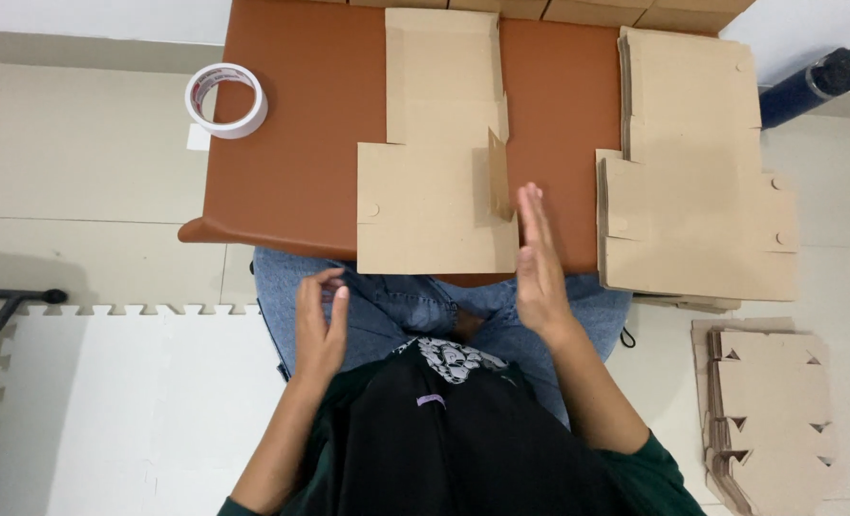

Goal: The person folds a flat cardboard box blank along its creases, tucks and locks the side tabs to form a rectangular box, and places the finished box on a stack of completed boxes on the table.

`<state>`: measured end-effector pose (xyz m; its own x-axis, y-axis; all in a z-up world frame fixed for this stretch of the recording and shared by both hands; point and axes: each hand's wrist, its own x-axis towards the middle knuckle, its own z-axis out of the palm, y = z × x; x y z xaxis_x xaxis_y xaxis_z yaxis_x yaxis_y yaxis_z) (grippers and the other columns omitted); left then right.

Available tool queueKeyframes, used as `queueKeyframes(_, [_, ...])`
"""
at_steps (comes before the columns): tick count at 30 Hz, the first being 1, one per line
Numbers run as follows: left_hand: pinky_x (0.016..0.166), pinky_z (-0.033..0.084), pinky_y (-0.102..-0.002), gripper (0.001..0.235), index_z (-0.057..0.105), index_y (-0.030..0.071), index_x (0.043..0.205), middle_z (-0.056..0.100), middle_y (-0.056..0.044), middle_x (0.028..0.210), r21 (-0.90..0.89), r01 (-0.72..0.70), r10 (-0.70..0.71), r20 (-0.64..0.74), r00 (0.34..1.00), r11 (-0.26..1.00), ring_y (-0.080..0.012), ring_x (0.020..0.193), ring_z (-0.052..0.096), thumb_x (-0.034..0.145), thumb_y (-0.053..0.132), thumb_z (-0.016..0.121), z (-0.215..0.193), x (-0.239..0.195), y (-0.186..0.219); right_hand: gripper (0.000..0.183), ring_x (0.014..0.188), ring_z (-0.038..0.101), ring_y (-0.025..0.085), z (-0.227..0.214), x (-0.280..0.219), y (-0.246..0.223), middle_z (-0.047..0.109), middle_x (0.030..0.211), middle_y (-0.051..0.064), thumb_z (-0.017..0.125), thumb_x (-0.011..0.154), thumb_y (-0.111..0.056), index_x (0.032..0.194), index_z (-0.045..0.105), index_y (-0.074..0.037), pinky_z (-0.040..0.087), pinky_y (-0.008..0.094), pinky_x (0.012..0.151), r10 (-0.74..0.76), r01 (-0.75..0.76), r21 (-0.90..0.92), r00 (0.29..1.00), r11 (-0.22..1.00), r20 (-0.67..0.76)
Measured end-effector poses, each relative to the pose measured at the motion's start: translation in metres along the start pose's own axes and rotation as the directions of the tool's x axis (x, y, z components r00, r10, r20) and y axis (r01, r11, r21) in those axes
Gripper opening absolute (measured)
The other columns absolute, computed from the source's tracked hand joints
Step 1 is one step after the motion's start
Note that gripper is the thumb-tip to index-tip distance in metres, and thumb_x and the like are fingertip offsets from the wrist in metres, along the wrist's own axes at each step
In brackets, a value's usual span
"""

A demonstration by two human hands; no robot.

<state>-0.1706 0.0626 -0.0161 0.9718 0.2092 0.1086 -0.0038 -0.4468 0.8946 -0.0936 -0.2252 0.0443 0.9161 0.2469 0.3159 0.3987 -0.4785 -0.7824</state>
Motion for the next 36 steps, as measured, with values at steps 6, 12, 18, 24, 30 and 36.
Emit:
queueKeyframes(6, [0.097, 0.049, -0.051, 0.045, 0.033, -0.003, 0.143, 0.047, -0.022, 0.123, -0.285, -0.021, 0.056, 0.114, 0.992, 0.958, -0.0412, 0.118, 0.054, 0.104, 0.015, 0.046, 0.03, 0.0, 0.028, 0.078, 0.154, 0.013, 0.04, 0.033, 0.012, 0.013, 0.018, 0.166, 0.027, 0.034, 0.106, -0.05, 0.16, 0.017, 0.003, -0.001, 0.058, 0.122, 0.013, 0.091, -0.349, 0.959, 0.933, 0.283])
queueKeyframes(12, [0.119, 0.018, -0.062, 0.073, 0.014, -0.01, 0.155, 0.017, -0.031, 0.154, 0.028, -0.257, 0.25, 0.16, 0.955, 0.966, -0.0522, 0.143, 0.018, 0.101, 0.019, 0.054, 0.044, -0.004, 0.047, 0.075, 0.156, 0.014, 0.033, 0.043, 0.013, 0.012, 0.022, 0.166, 0.022, 0.037, 0.105, -0.054, 0.16, 0.027, -0.004, -0.003, 0.056, 0.122, 0.044, 0.12, -0.543, 0.959, 0.831, 0.28])
queueKeyframes(18, [0.123, 0.006, -0.053, 0.076, 0.015, -0.005, 0.16, 0.014, -0.027, 0.166, 0.415, -0.45, 0.327, 0.336, 0.883, 0.79, -0.0368, 0.155, 0.012, 0.107, 0.045, 0.036, 0.066, 0.008, 0.047, 0.062, 0.155, 0.016, 0.03, 0.024, 0.019, 0.017, 0.021, 0.167, 0.018, 0.039, 0.107, -0.034, 0.16, 0.028, -0.004, 0.0, 0.05, 0.124, 0.029, 0.121, -0.397, 0.936, 0.91, 0.351])
queueKeyframes(24, [0.123, -0.013, -0.057, 0.085, 0.015, -0.003, 0.159, 0.012, -0.022, 0.167, 0.643, -0.457, 0.188, 0.443, 0.877, 0.615, -0.0301, 0.157, 0.004, 0.104, 0.061, 0.02, 0.075, 0.029, 0.059, 0.062, 0.155, 0.018, 0.031, 0.014, 0.021, 0.016, 0.023, 0.166, 0.019, 0.03, 0.109, -0.038, 0.16, 0.024, -0.003, 0.0, 0.049, 0.125, 0.031, 0.075, -0.262, 0.925, 0.962, 0.378])
queueKeyframes(30, [0.12, -0.016, -0.063, 0.082, 0.013, 0.0, 0.16, 0.011, -0.021, 0.168, 0.657, -0.497, 0.053, 0.573, 0.818, 0.567, -0.0289, 0.157, 0.002, 0.102, 0.056, 0.023, 0.081, 0.082, 0.072, 0.069, 0.155, 0.015, 0.03, 0.02, 0.02, 0.007, 0.021, 0.167, 0.019, 0.039, 0.107, -0.045, 0.161, 0.023, -0.004, -0.001, 0.047, 0.124, 0.058, 0.101, -0.39, 0.925, 0.915, 0.375])
queueKeyframes(36, [0.116, -0.024, -0.064, 0.073, 0.008, 0.002, 0.162, 0.004, -0.018, 0.17, 0.623, -0.459, 0.068, 0.545, 0.835, 0.633, -0.0273, 0.157, -0.004, 0.102, 0.04, 0.024, 0.085, 0.101, 0.068, 0.067, 0.156, 0.009, 0.032, 0.026, 0.017, 0.009, 0.016, 0.168, 0.019, 0.041, 0.105, -0.051, 0.162, 0.027, -0.019, 0.0, 0.051, 0.124, 0.021, 0.171, -0.467, 0.926, 0.867, 0.377])
